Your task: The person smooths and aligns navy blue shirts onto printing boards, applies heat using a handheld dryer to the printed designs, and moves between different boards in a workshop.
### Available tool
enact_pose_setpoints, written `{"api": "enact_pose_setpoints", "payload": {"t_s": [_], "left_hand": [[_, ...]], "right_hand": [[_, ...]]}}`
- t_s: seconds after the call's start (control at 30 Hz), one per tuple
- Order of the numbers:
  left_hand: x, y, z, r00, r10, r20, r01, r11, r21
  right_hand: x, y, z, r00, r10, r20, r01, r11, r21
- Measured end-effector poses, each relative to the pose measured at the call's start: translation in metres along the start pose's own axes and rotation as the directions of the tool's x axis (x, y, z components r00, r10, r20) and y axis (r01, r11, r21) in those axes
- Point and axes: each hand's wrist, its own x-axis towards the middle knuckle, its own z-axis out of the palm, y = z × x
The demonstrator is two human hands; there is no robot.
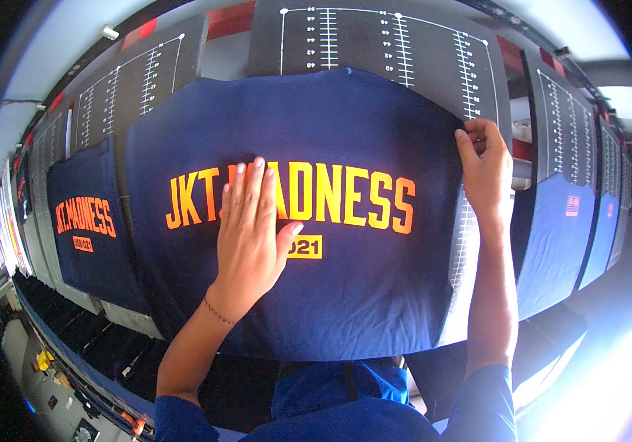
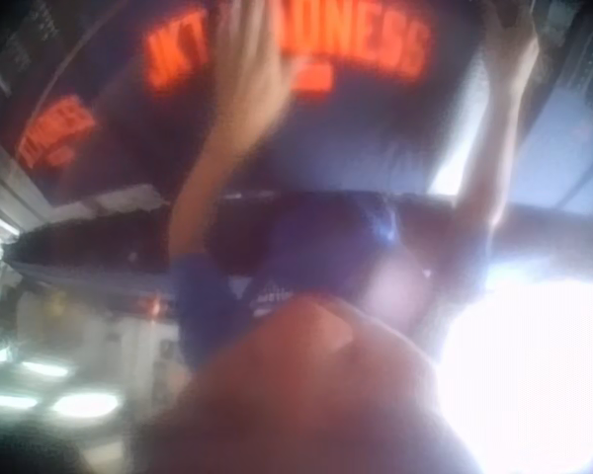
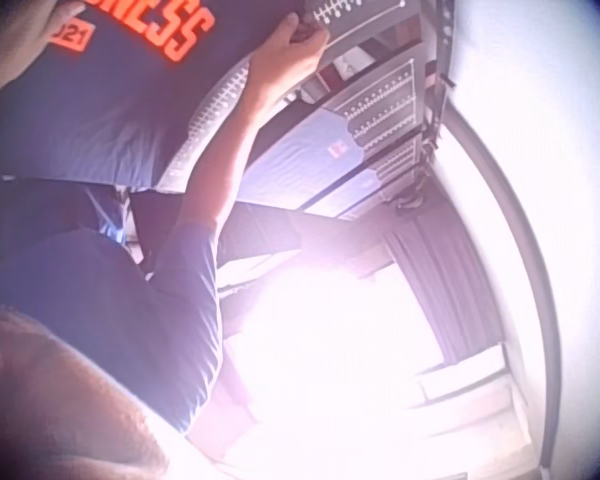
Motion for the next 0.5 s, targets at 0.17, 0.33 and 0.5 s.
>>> {"api": "enact_pose_setpoints", "payload": {"t_s": [0.17,0.33,0.5], "left_hand": [[-0.001,0.015,0.004,1.000,0.027,0.001,-0.027,0.999,-0.031],[-0.043,0.037,0.002,0.998,0.028,0.063,-0.024,0.998,-0.060],[-0.106,0.090,0.008,0.990,0.101,0.102,-0.091,0.991,-0.098]], "right_hand": [[-0.021,-0.008,-0.006,0.994,-0.059,-0.096,0.065,0.996,0.067],[-0.084,-0.011,-0.041,0.995,-0.051,-0.081,0.051,0.999,-0.001],[-0.180,0.024,-0.090,0.995,0.089,-0.046,-0.084,0.992,0.095]]}}
